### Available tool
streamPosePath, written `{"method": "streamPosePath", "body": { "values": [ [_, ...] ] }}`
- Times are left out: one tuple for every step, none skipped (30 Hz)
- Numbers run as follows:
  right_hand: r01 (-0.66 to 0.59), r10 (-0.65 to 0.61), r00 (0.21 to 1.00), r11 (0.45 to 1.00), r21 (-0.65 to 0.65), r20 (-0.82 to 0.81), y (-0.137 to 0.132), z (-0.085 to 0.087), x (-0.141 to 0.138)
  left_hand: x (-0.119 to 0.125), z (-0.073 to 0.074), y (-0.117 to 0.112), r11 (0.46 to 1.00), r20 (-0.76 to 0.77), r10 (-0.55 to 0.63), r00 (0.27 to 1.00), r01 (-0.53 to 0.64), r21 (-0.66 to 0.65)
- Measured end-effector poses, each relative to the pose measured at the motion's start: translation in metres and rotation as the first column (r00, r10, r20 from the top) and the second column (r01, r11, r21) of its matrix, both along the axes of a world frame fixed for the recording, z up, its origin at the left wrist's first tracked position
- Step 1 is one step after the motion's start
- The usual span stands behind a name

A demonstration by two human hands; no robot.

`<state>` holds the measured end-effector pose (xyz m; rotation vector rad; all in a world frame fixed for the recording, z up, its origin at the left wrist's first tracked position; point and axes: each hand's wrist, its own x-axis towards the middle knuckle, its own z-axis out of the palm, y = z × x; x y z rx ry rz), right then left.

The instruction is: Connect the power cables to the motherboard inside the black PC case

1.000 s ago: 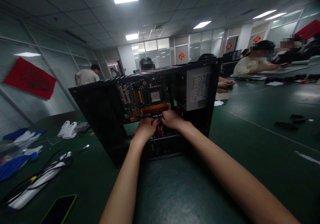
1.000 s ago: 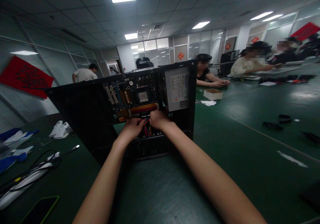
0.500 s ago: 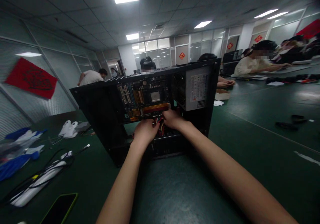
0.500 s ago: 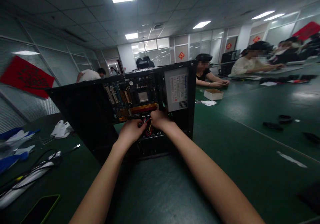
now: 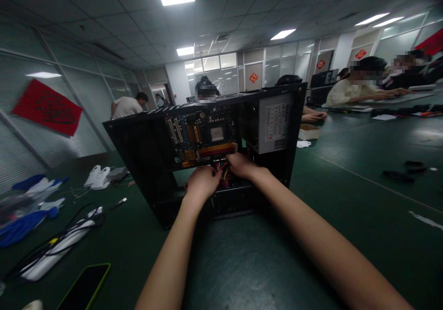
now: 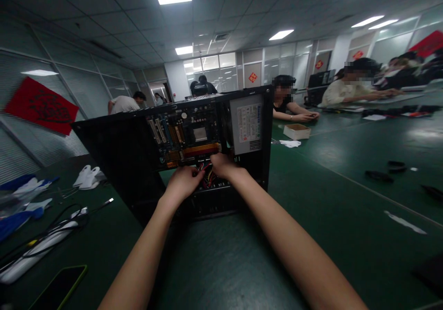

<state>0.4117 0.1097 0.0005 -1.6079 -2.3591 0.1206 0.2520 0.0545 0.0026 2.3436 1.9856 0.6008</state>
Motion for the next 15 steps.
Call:
{"method": "streamPosePath", "body": {
  "values": [
    [0.000,0.000,1.000,1.000,0.004,0.002,0.0004,-0.0003,0.0004,0.0001,0.0000,-0.0003,1.000,0.001,0.002,1.000,-0.002,0.003],
    [0.002,-0.002,1.000,1.000,0.008,0.003,0.0006,-0.0007,0.0006,0.0003,0.0002,-0.0005,1.000,0.003,0.004,1.000,-0.004,0.002],
    [0.004,-0.004,1.000,1.000,0.011,0.002,0.0009,-0.0010,0.0005,0.0006,0.0004,-0.0005,1.000,0.006,0.005,1.000,-0.005,0.000],
    [0.006,-0.006,1.000,1.000,0.014,0.001,0.0011,-0.0013,0.0002,0.0009,0.0006,-0.0005,1.000,0.011,0.004,1.000,-0.004,-0.003],
    [0.006,-0.006,1.000,1.000,0.017,-0.001,0.0015,-0.0015,-0.0002,0.0011,0.0008,-0.0004,1.000,0.017,0.000,1.000,0.000,-0.006],
    [0.006,-0.006,1.000,1.000,0.020,-0.004,0.0019,-0.0018,-0.0009,0.0013,0.0008,-0.0002,1.000,0.021,-0.005,1.000,0.005,-0.008],
    [0.009,-0.009,1.000,1.000,0.023,-0.005,0.0023,-0.0020,-0.0017,0.0014,0.0007,0.0000,1.000,0.022,-0.012,1.000,0.012,-0.008],
    [0.018,-0.018,1.000,1.000,0.026,-0.007,0.0028,-0.0022,-0.0026,0.0013,0.0004,0.0003,1.000,0.020,-0.020,1.000,0.020,-0.010],
    [0.031,-0.031,0.999,0.999,0.027,-0.009,0.0032,-0.0025,-0.0034,0.0010,-0.0002,0.0007,1.000,0.015,-0.025,1.000,0.025,-0.011],
    [0.047,-0.047,0.999,0.998,0.030,-0.015,0.0034,-0.0028,-0.0042,0.0005,-0.0011,0.0012,1.000,0.010,-0.027,1.000,0.027,-0.010],
    [0.065,-0.064,0.998,0.997,0.037,-0.024,0.0033,-0.0031,-0.0047,-0.0002,-0.0022,0.0019,1.000,0.012,-0.022,1.000,0.022,0.002],
    [0.085,-0.083,0.996,0.995,0.052,-0.039,0.0026,-0.0033,-0.0049,-0.0010,-0.0037,0.0029,1.000,0.028,-0.010,1.000,0.010,0.029],
    [0.106,-0.102,0.993,0.992,0.074,-0.060,0.0013,-0.0034,-0.0048,-0.0020,-0.0053,0.0043,0.997,0.057,0.003,0.998,-0.007,0.075],
    [0.130,-0.121,0.989,0.986,0.106,-0.087,-0.0005,-0.0032,-0.0043,-0.0031,-0.0070,0.0059,0.990,0.098,0.016,0.995,-0.030,0.140],
    [0.153,-0.136,0.984,0.977,0.148,-0.119,-0.0030,-0.0028,-0.0036,-0.0043,-0.0086,0.0079,0.975,0.149,0.023,0.989,-0.055,0.215]
  ]
}}
